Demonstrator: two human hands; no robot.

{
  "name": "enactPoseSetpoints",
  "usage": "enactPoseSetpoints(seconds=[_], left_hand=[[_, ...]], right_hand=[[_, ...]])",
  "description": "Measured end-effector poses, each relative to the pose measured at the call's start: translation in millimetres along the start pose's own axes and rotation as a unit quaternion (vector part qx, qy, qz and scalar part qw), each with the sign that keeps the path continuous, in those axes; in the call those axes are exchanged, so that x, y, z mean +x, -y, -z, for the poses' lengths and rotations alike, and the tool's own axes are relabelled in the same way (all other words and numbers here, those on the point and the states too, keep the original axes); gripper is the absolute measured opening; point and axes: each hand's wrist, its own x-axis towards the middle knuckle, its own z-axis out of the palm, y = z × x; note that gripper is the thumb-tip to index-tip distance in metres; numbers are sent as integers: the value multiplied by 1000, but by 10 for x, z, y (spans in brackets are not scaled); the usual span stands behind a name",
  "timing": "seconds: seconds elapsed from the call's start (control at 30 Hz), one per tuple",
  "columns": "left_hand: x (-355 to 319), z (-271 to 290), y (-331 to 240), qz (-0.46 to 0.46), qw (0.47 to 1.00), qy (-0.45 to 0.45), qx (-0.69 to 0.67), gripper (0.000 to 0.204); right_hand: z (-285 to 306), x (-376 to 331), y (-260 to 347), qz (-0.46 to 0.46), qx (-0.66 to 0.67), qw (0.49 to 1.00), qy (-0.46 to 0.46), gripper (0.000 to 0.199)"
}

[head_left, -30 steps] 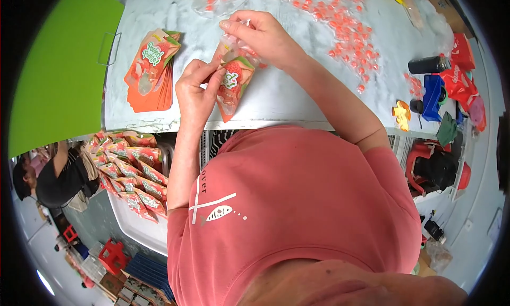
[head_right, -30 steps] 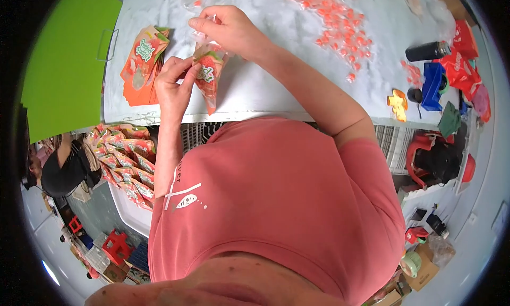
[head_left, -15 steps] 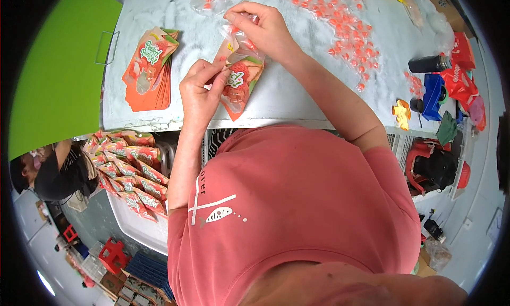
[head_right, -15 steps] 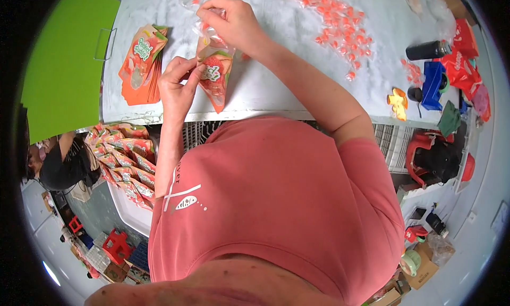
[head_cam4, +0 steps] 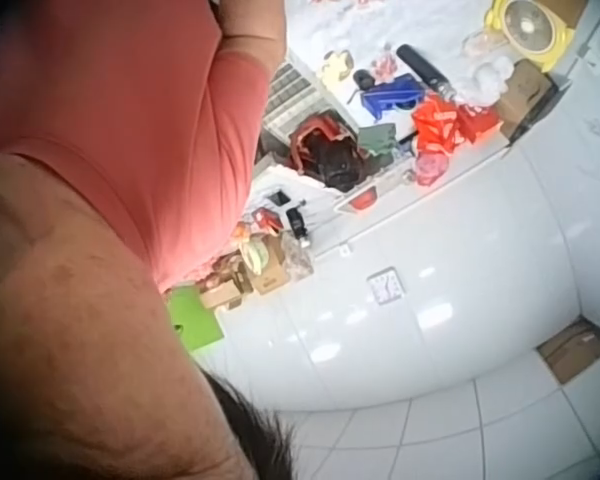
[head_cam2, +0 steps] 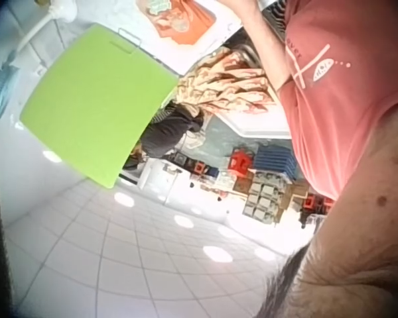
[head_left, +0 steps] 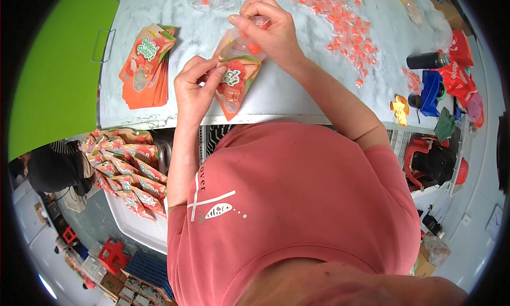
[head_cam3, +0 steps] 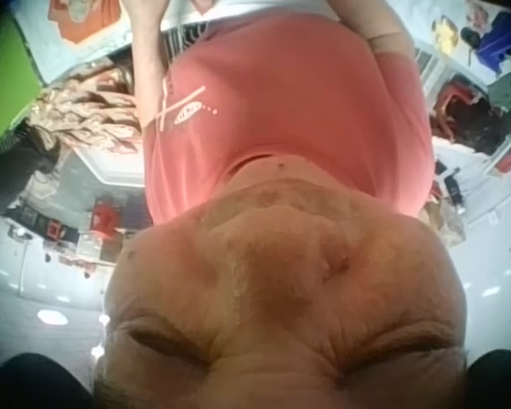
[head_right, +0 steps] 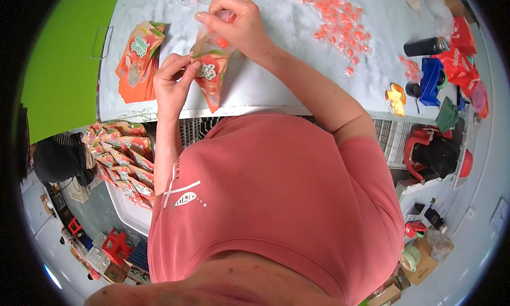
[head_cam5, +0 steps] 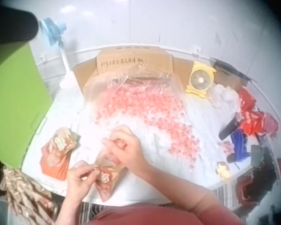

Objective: Packing small individually wrapped candies into plastic pouches.

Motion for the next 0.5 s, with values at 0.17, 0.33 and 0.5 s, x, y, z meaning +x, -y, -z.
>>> enactPoseSetpoints(seconds=[0.17,0.33,0.5], left_hand=[[2,-9,-92,-16,1000,0,21,17],[3,-2,-80,-8,1000,5,28,18],[-2,-5,-51,-10,1000,-3,16,18]], right_hand=[[36,-89,116,77,-104,990,61,12],[25,-168,180,140,-169,967,129,11],[-3,-302,432,59,-93,983,147,18]])
